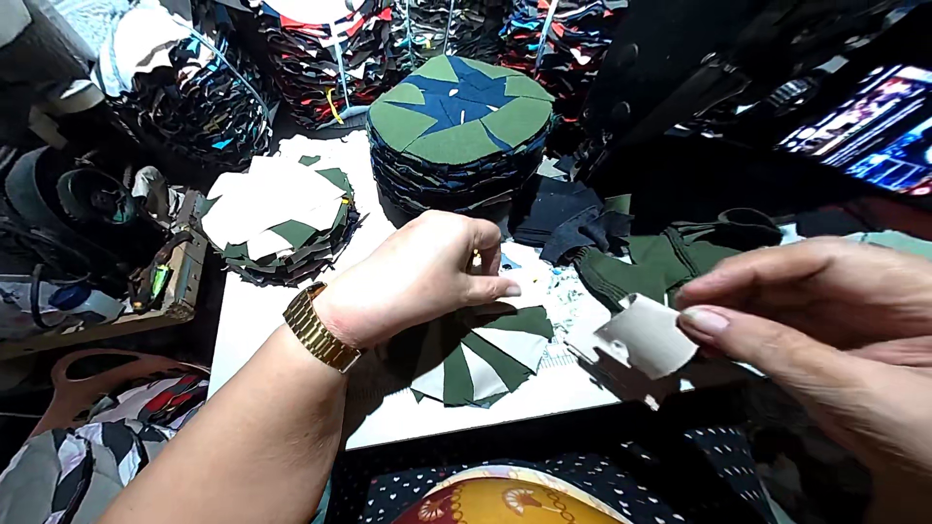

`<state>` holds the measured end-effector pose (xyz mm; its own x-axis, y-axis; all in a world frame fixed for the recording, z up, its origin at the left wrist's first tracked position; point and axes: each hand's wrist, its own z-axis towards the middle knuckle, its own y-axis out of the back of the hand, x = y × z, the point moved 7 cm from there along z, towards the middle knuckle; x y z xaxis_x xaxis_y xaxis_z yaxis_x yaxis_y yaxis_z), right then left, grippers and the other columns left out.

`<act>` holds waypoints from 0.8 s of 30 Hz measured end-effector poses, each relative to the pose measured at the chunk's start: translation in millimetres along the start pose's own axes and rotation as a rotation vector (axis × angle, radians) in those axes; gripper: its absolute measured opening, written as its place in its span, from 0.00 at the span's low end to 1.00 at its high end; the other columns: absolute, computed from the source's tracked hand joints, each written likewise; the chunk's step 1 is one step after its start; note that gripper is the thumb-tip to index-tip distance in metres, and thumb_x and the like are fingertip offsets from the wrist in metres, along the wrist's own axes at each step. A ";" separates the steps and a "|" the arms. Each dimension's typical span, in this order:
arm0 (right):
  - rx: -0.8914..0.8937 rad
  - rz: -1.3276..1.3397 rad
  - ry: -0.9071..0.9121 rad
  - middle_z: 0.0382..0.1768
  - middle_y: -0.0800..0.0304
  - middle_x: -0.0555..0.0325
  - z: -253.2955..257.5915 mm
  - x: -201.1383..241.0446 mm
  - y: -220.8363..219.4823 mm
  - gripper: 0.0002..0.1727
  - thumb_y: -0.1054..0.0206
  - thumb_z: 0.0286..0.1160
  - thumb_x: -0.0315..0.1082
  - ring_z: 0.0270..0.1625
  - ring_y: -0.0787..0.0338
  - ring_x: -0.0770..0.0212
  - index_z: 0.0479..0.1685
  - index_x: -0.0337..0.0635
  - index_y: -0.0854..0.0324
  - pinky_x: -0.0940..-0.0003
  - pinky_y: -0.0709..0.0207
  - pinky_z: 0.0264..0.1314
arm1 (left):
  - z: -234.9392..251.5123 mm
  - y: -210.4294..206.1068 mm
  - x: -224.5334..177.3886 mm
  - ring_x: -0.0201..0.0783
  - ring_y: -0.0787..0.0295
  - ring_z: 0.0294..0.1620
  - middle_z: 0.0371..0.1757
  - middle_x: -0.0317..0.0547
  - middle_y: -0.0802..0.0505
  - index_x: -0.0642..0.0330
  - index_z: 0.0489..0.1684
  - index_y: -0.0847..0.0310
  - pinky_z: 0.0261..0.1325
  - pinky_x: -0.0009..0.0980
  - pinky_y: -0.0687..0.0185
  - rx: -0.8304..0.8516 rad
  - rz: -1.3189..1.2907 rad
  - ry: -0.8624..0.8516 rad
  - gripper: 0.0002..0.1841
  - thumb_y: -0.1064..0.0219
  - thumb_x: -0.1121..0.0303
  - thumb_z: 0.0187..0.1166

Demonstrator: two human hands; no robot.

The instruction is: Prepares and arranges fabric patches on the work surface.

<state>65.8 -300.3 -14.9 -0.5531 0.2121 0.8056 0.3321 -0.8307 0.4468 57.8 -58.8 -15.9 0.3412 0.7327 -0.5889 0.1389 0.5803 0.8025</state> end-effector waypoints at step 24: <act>-0.137 -0.295 0.140 0.40 0.15 0.74 46.9 29.9 -66.9 0.12 0.31 0.75 0.47 0.39 0.15 0.81 0.47 0.53 0.09 0.85 0.19 0.37 | -6.4 -31.1 -13.9 0.35 0.11 0.52 0.65 0.49 0.12 0.47 0.88 0.39 0.49 0.28 0.15 0.093 -1.763 0.311 0.28 0.59 0.54 0.89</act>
<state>62.9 -214.3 -2.5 -0.7126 0.3881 0.5845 0.0425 -0.8077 0.5881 42.9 -84.8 -33.3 -0.4212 -0.6265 -0.6558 0.1591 0.6609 -0.7335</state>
